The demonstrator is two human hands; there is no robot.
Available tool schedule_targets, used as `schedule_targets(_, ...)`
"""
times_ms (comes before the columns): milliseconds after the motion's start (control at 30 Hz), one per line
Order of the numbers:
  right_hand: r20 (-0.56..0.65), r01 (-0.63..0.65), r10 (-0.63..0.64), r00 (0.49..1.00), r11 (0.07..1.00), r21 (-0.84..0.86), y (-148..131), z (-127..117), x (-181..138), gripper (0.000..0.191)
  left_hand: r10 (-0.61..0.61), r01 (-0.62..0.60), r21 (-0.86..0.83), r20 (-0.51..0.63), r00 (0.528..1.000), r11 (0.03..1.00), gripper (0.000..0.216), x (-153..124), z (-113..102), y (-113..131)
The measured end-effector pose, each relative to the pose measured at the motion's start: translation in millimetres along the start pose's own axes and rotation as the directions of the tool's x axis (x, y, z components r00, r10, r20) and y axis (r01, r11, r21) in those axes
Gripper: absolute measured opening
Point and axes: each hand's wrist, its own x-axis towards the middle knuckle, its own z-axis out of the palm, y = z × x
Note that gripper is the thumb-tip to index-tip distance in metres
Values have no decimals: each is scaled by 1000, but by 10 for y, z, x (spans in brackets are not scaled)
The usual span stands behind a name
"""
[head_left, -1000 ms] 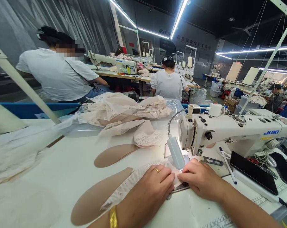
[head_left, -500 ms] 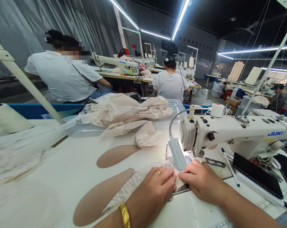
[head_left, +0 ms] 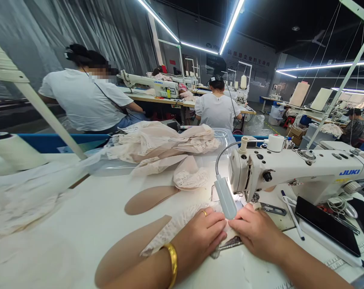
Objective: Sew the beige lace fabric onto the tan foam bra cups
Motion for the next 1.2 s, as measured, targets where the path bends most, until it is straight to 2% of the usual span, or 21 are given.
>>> schedule_targets(133,10,-61,62,998,996,-70,30,53,-14,20,88,-85,-80,36,995,993,28,107,31,-224)
schedule_targets(267,34,-90,94,995,991,-102,69,105,-22,21,124,-109,-148,95,988,983,21,213,34,-379)
schedule_targets(433,62,-108,116,991,988,-112,96,134,-16,25,133,-105,-207,129,983,973,19,337,-68,-387)
schedule_targets(567,42,-116,123,992,985,-129,91,126,-7,26,127,-79,-229,205,971,970,18,404,-168,-374)
schedule_targets(667,28,-96,101,994,986,-140,86,116,-8,27,165,-131,-165,211,963,978,19,406,-182,-383)
schedule_targets(833,-30,-56,52,998,985,-166,83,112,-16,27,237,-236,-12,46,971,972,26,358,-128,-334)
schedule_targets(1000,-66,-57,46,997,980,-190,88,133,-31,26,233,-233,-9,110,966,972,31,331,-106,-311)
schedule_targets(1200,-50,-103,96,994,976,-190,104,189,-50,30,124,-126,-4,212,969,992,38,315,-135,-357)
